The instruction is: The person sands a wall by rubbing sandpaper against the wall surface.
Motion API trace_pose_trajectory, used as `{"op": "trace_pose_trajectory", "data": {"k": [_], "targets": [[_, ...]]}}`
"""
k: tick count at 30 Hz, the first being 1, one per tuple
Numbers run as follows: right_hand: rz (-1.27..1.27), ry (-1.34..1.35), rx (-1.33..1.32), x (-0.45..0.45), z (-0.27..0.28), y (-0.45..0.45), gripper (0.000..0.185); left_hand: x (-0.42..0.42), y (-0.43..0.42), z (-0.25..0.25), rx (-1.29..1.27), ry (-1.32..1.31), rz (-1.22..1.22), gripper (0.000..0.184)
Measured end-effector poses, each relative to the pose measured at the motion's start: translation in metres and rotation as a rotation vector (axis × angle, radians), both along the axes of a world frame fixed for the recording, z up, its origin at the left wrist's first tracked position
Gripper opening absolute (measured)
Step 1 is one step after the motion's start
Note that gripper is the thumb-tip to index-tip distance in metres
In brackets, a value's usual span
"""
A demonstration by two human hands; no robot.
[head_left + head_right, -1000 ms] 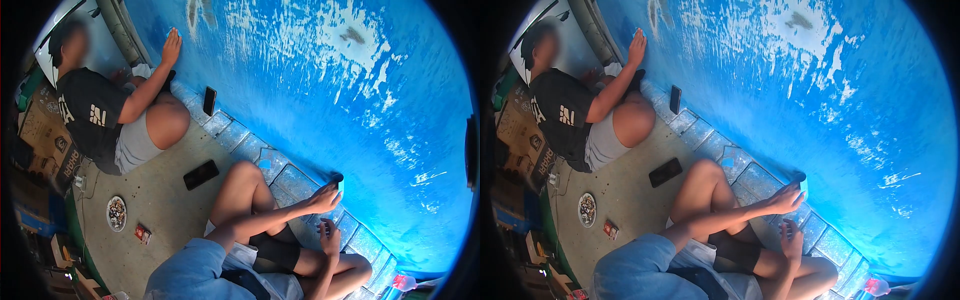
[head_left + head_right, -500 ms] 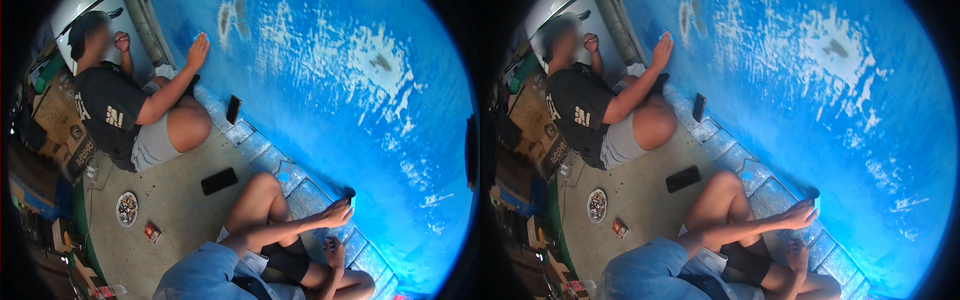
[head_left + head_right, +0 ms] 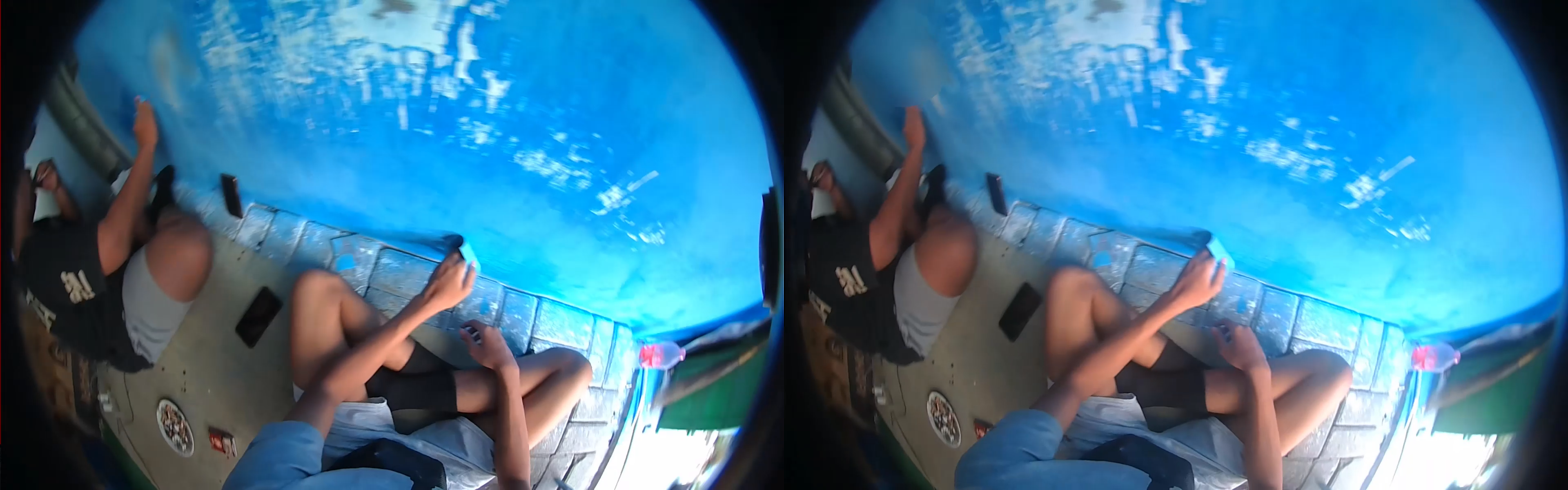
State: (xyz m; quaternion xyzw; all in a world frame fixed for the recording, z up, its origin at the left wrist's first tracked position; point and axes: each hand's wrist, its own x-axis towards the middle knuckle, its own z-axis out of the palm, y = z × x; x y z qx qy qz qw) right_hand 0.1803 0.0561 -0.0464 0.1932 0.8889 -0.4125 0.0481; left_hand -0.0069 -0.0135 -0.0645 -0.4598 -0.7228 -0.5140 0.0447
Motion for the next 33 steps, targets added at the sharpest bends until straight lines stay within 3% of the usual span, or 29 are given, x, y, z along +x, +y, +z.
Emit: {"op": "trace_pose_trajectory", "data": {"k": [2, 5, 8, 14, 18, 20, 24, 27, 29, 33], "targets": [[-0.017, 0.001, 0.009, 0.003, 0.008, -0.001, 0.025, 0.002, -0.005, 0.033, 0.000, -0.106, -0.009, 0.018], [-0.002, -0.012, 0.014, 0.002, 0.014, 0.000, 0.025, 0.000, -0.006, 0.070, 0.098, -0.056, 0.005, 0.016], [0.014, 0.005, 0.034, -0.001, -0.003, 0.001, 0.025, 0.000, -0.003, 0.063, 0.132, -0.041, 0.023, 0.016], [0.061, -0.016, 0.074, 0.001, -0.005, -0.003, 0.026, 0.006, 0.002, -0.012, -0.031, -0.030, 0.018, 0.015], [0.030, -0.012, 0.072, 0.006, 0.004, -0.002, 0.027, 0.001, 0.000, 0.042, -0.016, -0.053, 0.034, 0.015], [0.008, -0.040, 0.017, 0.005, 0.005, -0.001, 0.027, -0.001, -0.003, 0.072, 0.117, -0.143, 0.031, 0.015], [0.030, -0.048, 0.058, 0.001, 0.002, -0.001, 0.028, -0.001, 0.001, 0.041, 0.115, -0.033, 0.043, 0.014], [0.046, -0.091, 0.034, -0.003, 0.005, -0.003, 0.028, 0.001, 0.001, -0.013, -0.017, -0.033, 0.046, 0.017], [0.063, -0.068, 0.067, 0.000, -0.007, -0.004, 0.028, 0.002, 0.000, -0.020, -0.106, -0.015, 0.030, 0.017], [0.031, -0.077, 0.038, 0.007, -0.002, 0.000, 0.029, -0.008, 0.001, 0.031, 0.057, -0.137, 0.044, 0.017]]}}
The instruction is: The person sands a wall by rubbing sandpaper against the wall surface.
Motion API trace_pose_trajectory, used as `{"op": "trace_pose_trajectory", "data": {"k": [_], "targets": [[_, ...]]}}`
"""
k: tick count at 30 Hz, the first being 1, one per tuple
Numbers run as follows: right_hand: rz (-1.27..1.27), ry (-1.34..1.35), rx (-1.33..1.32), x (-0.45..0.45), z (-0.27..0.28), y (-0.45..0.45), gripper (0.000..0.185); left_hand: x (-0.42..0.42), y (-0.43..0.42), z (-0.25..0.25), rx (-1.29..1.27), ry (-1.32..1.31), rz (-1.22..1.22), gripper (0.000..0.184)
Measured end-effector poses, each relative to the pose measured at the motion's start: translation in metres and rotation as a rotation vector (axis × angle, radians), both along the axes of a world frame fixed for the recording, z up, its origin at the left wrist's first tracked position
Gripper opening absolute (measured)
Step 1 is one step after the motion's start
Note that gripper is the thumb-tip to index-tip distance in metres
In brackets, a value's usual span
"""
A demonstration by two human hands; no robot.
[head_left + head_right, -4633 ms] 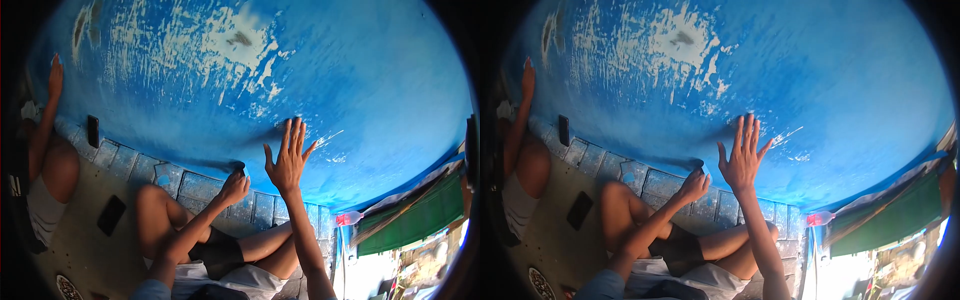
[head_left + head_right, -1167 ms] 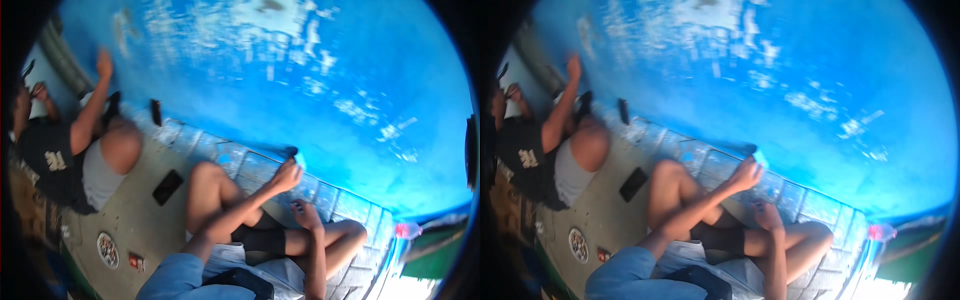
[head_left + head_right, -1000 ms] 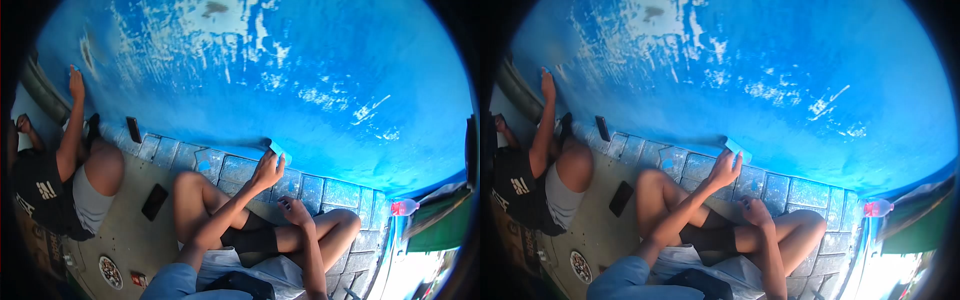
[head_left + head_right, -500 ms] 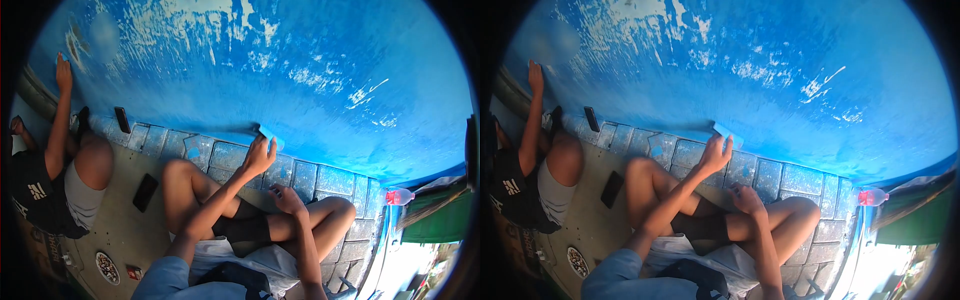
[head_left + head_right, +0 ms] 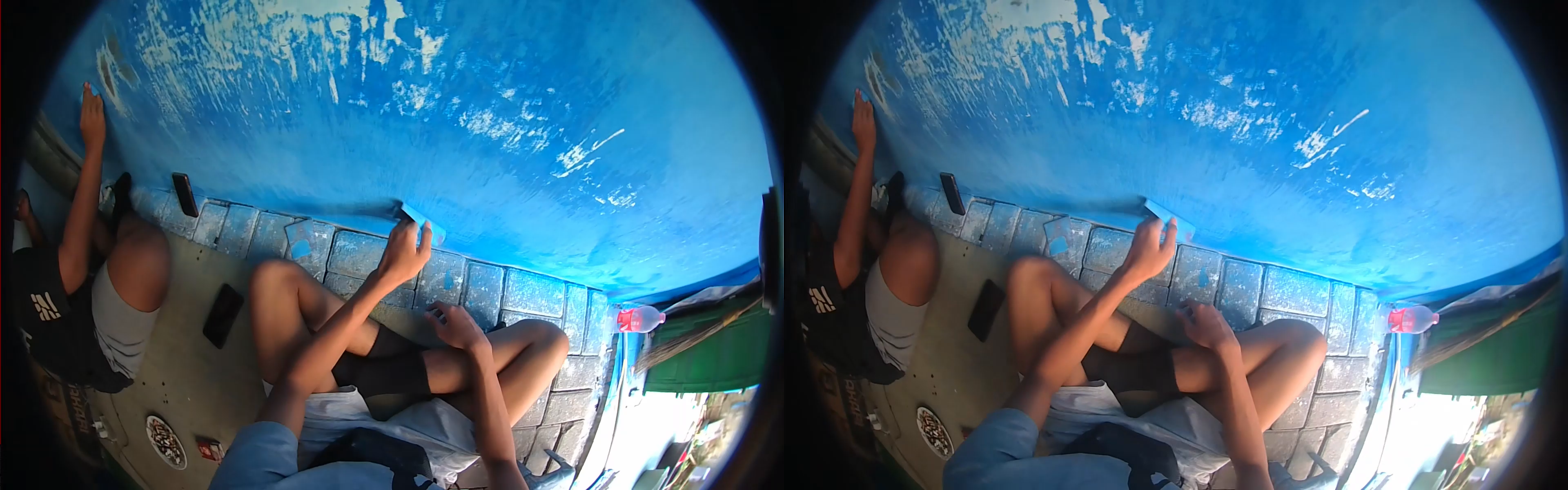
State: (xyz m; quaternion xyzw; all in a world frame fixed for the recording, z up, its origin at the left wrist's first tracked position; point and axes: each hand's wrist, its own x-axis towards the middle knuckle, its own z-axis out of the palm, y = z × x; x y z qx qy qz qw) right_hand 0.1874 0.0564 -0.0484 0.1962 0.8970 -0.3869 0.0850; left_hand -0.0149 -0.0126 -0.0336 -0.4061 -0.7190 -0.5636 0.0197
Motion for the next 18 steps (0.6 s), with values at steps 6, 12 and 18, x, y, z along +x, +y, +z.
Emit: {"op": "trace_pose_trajectory", "data": {"k": [6, 12, 18], "targets": [[0.066, -0.018, 0.047, -0.006, -0.008, 0.002, 0.031, 0.001, -0.010, 0.014, -0.044, 0.029, 0.009, 0.017], [0.055, -0.035, -0.009, -0.005, -0.005, 0.000, 0.032, 0.002, -0.011, -0.022, -0.077, 0.138, -0.013, 0.016], [0.031, -0.023, 0.028, -0.002, 0.002, 0.001, 0.031, -0.008, -0.022, 0.038, 0.007, 0.046, 0.008, 0.015]]}}
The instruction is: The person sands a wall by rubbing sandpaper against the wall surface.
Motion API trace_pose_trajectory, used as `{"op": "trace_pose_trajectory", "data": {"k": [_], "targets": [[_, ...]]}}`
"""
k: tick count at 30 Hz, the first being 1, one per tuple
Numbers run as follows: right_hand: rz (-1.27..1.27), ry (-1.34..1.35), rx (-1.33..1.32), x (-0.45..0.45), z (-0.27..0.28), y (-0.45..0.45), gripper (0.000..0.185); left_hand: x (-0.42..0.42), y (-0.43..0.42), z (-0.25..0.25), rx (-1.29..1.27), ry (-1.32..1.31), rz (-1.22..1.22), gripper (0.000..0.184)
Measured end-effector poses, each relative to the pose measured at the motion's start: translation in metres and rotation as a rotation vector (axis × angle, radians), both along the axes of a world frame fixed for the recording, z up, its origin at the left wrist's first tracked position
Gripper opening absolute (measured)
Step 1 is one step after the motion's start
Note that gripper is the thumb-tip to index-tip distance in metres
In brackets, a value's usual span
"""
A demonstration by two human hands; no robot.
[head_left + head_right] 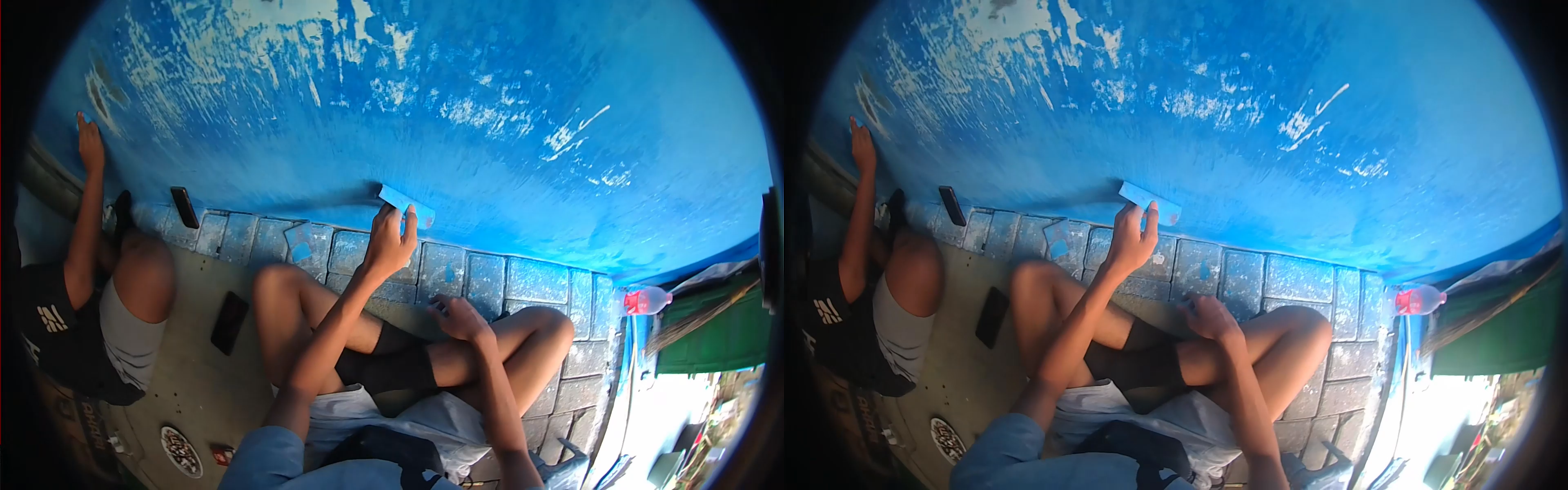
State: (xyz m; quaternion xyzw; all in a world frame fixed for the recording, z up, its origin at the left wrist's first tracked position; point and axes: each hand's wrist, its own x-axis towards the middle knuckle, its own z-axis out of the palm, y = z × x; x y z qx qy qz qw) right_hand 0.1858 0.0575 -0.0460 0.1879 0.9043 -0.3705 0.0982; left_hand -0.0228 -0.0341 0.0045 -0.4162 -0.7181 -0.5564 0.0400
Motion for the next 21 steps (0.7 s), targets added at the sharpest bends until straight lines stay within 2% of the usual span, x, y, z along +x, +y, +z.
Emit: {"op": "trace_pose_trajectory", "data": {"k": [1, 5, 8, 10, 11, 13, 17, 18, 21], "targets": [[-0.011, 0.006, -0.013, -0.002, -0.002, 0.000, 0.031, 0.000, -0.001, 0.002, 0.000, -0.048, 0.004, 0.015], [0.011, -0.036, 0.019, -0.007, 0.000, -0.006, 0.031, -0.002, 0.003, -0.051, -0.050, 0.131, 0.034, 0.014], [0.022, -0.043, 0.025, -0.006, -0.002, -0.005, 0.030, -0.005, 0.003, -0.060, -0.051, 0.107, 0.029, 0.015], [0.013, -0.045, 0.024, 0.000, -0.002, 0.001, 0.030, -0.005, 0.001, -0.038, -0.044, 0.113, 0.057, 0.016], [-0.002, -0.024, 0.018, 0.003, -0.001, 0.003, 0.030, -0.005, -0.006, -0.004, -0.072, -0.026, 0.036, 0.016], [-0.028, 0.006, -0.007, 0.003, -0.004, -0.001, 0.030, -0.006, -0.006, 0.007, -0.012, -0.026, 0.030, 0.016], [-0.006, -0.064, -0.003, -0.008, -0.005, -0.002, 0.031, -0.008, 0.000, -0.038, 0.018, 0.066, 0.055, 0.017], [0.010, -0.066, 0.014, -0.009, -0.004, -0.004, 0.031, -0.008, 0.000, -0.054, -0.042, 0.075, 0.026, 0.017], [0.024, -0.060, 0.021, -0.006, -0.008, -0.004, 0.030, -0.005, 0.000, -0.062, -0.081, 0.053, 0.018, 0.017]]}}
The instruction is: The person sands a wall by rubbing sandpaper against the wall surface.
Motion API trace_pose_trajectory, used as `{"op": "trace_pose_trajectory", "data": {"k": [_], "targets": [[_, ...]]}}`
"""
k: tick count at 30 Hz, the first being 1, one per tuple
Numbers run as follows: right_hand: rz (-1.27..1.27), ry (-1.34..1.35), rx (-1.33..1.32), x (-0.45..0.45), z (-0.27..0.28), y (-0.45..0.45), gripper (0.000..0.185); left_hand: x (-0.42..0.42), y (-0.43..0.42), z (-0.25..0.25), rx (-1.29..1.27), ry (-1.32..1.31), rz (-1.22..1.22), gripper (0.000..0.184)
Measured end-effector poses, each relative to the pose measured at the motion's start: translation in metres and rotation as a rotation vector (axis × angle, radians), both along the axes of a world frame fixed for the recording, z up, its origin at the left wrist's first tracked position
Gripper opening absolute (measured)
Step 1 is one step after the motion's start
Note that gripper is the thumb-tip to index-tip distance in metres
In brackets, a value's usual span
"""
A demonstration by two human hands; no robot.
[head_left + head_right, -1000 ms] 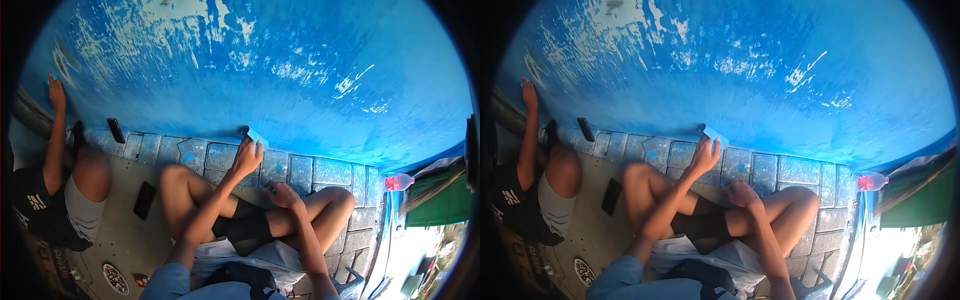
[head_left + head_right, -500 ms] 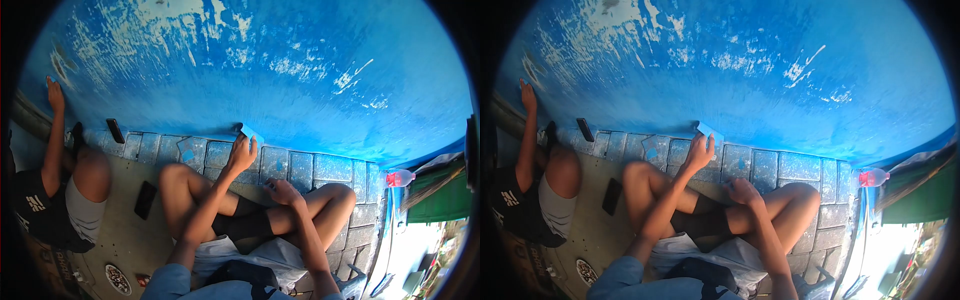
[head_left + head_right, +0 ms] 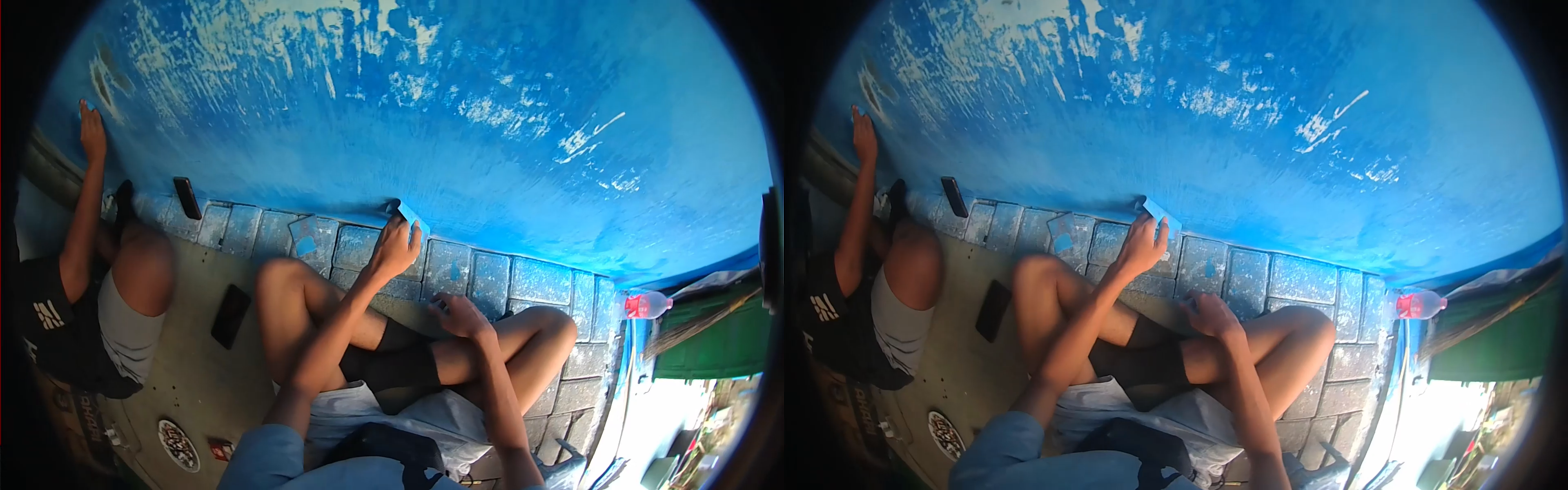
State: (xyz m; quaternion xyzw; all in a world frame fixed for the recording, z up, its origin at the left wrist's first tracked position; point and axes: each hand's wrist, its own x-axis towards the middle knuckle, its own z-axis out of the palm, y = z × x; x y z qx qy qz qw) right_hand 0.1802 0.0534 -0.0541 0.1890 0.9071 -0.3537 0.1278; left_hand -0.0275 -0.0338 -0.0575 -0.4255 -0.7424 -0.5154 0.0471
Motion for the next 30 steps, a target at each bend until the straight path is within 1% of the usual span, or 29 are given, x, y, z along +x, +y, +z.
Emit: {"op": "trace_pose_trajectory", "data": {"k": [2, 3, 5, 8, 9, 12, 13, 14, 17, 19, 21, 23, 24, 26, 27, 29, 30], "targets": [[-0.013, 0.007, -0.015, 0.003, 0.001, 0.005, 0.030, 0.000, -0.003, 0.021, -0.021, -0.003, 0.009, 0.015], [-0.028, 0.015, -0.020, 0.006, 0.003, 0.006, 0.030, -0.003, -0.005, 0.034, -0.032, 0.040, 0.017, 0.016], [-0.060, 0.027, -0.041, 0.008, 0.004, 0.003, 0.030, -0.006, -0.012, 0.067, 0.038, 0.025, 0.020, 0.017], [-0.060, 0.033, -0.026, 0.004, 0.005, 0.004, 0.030, -0.008, -0.016, 0.078, 0.076, -0.002, 0.018, 0.017], [-0.043, 0.032, -0.004, 0.002, 0.005, 0.004, 0.030, -0.008, -0.017, 0.078, 0.091, -0.035, 0.024, 0.018], [-0.026, 0.023, 0.008, -0.001, 0.001, 0.000, 0.030, -0.008, -0.011, 0.042, 0.038, 0.050, 0.045, 0.019], [-0.022, 0.010, 0.003, -0.001, 0.001, 0.001, 0.031, -0.006, -0.012, 0.034, -0.041, 0.046, 0.014, 0.019], [-0.016, 0.007, 0.007, 0.000, 0.001, 0.001, 0.031, -0.006, -0.012, 0.027, -0.038, 0.043, 0.020, 0.019], [0.000, 0.027, 0.028, 0.002, 0.006, 0.003, 0.031, -0.005, -0.007, 0.019, -0.029, 0.010, 0.016, 0.017], [-0.046, 0.046, -0.038, 0.006, 0.008, 0.003, 0.031, -0.004, -0.009, 0.045, 0.023, 0.033, 0.026, 0.018], [-0.048, 0.043, -0.030, 0.007, 0.011, 0.004, 0.031, -0.004, -0.012, 0.066, 0.031, 0.001, 0.026, 0.019], [-0.053, 0.046, -0.032, 0.004, 0.011, 0.003, 0.031, -0.004, -0.014, 0.073, 0.019, -0.041, 0.036, 0.019], [-0.038, 0.036, -0.016, 0.002, 0.011, 0.003, 0.032, -0.004, -0.012, 0.067, 0.009, -0.037, 0.027, 0.019], [-0.018, 0.027, 0.001, -0.001, 0.010, 0.000, 0.032, -0.004, -0.007, 0.039, -0.025, -0.007, 0.015, 0.019], [-0.010, 0.009, -0.005, -0.002, 0.010, -0.001, 0.032, -0.002, -0.007, 0.032, -0.102, 0.032, 0.009, 0.019], [0.017, -0.013, 0.001, -0.002, 0.009, 0.000, 0.033, -0.002, -0.008, 0.020, -0.089, 0.017, 0.000, 0.019], [-0.002, 0.024, -0.024, -0.001, 0.009, -0.002, 0.033, -0.001, -0.006, 0.024, -0.075, 0.004, -0.017, 0.020]]}}
